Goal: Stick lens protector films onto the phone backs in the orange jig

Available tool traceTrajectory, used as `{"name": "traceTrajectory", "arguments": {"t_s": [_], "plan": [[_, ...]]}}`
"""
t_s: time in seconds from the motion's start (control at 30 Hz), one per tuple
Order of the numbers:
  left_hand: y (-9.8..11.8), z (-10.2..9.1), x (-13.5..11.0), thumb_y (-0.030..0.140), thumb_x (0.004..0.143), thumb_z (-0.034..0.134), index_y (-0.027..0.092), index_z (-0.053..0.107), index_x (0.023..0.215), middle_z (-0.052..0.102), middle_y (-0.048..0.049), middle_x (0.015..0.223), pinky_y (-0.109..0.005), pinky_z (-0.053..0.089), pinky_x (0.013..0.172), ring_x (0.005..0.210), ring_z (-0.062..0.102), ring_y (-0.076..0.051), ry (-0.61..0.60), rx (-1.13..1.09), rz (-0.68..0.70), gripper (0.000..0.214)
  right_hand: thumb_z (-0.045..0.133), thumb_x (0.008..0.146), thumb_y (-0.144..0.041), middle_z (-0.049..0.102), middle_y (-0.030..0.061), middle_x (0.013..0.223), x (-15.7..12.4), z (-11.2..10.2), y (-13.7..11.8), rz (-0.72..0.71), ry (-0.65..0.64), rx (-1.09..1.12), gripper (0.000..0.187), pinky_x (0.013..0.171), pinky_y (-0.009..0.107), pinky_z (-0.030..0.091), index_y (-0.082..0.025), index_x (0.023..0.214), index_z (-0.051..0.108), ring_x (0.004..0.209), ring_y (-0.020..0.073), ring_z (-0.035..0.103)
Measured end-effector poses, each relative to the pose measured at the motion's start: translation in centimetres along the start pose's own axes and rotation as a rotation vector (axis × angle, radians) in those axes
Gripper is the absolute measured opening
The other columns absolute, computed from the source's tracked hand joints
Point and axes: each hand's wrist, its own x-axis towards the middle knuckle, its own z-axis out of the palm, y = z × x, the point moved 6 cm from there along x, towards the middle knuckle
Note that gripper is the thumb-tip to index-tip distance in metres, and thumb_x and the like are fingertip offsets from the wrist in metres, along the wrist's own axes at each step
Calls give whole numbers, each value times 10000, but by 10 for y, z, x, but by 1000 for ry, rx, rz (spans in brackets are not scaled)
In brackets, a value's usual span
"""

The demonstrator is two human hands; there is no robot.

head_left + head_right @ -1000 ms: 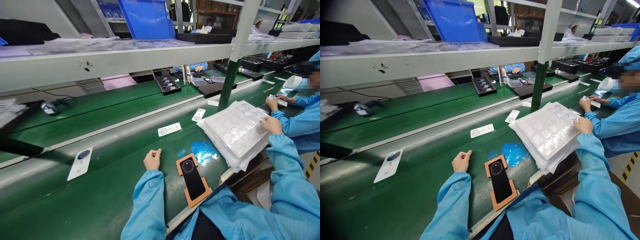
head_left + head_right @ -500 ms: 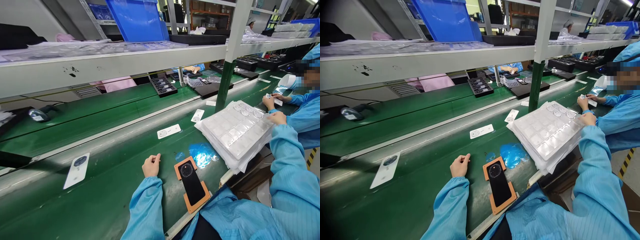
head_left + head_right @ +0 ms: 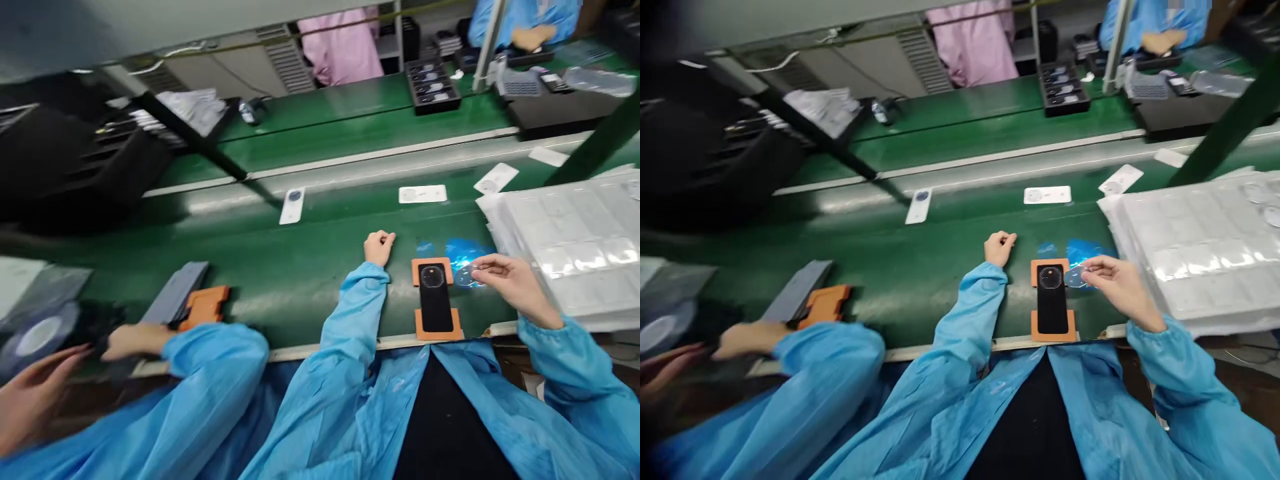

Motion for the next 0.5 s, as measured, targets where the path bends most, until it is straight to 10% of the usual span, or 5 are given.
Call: {"name": "traceTrajectory", "arguments": {"t_s": [0.23, 0.5], "plan": [[-2, 2, -19, 325, 931, 682, 213, 608, 664, 652, -20, 766, -279, 464, 844, 855, 617, -168, 4, -105, 39, 299, 520, 1045, -179, 801, 71, 1054, -5, 98, 14, -694, 1, -646, 262, 845, 328, 554, -202, 1080, 780, 953, 188, 742], [0, 5, -23, 309, 909, 718, 211, 628, 655, 643, -10, 726, -286, 466, 877, 873, 623, -171, -7, -171, 18, 287, 576, 1031, -206, 762, 91, 1088, -17, 108, 22, -724, -104, -848, 170, 821, 357, 476, -171, 1035, 742, 953, 216, 668]]}}
